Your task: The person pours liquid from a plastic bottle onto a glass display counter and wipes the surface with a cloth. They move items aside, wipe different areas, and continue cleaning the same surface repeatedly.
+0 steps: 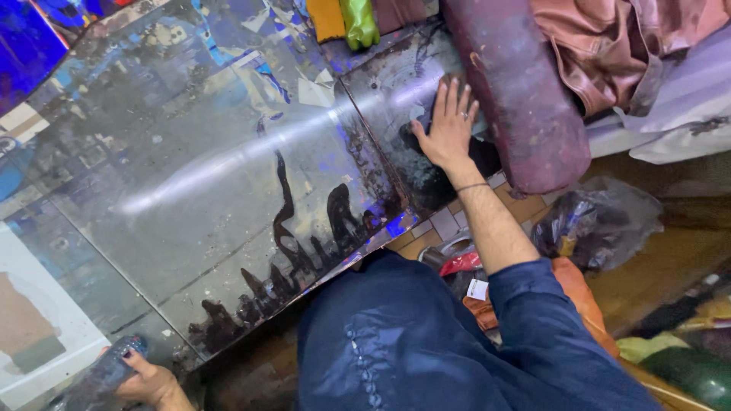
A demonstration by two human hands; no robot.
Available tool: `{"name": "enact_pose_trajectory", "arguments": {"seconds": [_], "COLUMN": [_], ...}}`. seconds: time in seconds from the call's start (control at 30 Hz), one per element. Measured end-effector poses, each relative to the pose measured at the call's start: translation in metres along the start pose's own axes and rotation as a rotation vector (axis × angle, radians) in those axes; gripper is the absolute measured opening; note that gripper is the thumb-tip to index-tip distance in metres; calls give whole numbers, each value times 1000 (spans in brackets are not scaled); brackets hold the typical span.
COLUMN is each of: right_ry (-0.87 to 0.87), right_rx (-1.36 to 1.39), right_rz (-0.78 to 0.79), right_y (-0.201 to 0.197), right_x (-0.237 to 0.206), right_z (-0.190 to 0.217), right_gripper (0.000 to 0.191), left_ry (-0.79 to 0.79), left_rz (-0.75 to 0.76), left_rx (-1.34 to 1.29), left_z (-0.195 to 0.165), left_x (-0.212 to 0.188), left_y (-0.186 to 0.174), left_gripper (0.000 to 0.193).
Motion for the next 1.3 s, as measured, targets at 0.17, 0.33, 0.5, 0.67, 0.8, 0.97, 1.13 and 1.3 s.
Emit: {"name": "enact_pose_trajectory", "arguments": {"seconds": [0.17, 0.33, 0.5, 0.67, 0.8, 0.97, 1.13, 1.3], "right_ry": [-176, -490, -625, -611, -553, -517, -537, -571], "right_rx": [42, 106, 165, 66, 95, 59, 91, 53], "right_rz": [31, 162, 210, 205, 177, 131, 168, 268], "right_y": [14, 20, -1, 7, 20, 26, 18, -2], "right_x": [64, 14, -57, -62, -8, 48, 12, -100], "right_z": [89, 145, 122, 118, 143, 170, 157, 109], "right_gripper": [106, 104, 96, 101, 101, 101, 102, 100], "left_ry": [-85, -212, 3, -101, -163, -180, -191, -239], "left_rz": [-1, 19, -46, -39, -6, -23, 19, 33], "left_rx": [41, -107, 50, -39, 8, 63, 91, -14], "left_z": [-5, -4, -32, -23, -20, -23, -23, -15], "left_x": [2, 5, 14, 15, 15, 16, 15, 13], "left_y": [-1, 2, -5, -2, -1, -5, -5, 0], "left_gripper": [51, 53, 49, 52, 55, 57, 57, 61]}}
Point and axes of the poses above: each hand's wrist, its own x-axis towards the middle knuckle, its own y-axis out of the palm, z = x × y, the point moved 10 cm from there along x, towards the middle knuckle, and after that the axes turned 7 degrees about x, right-handed, at the moved point
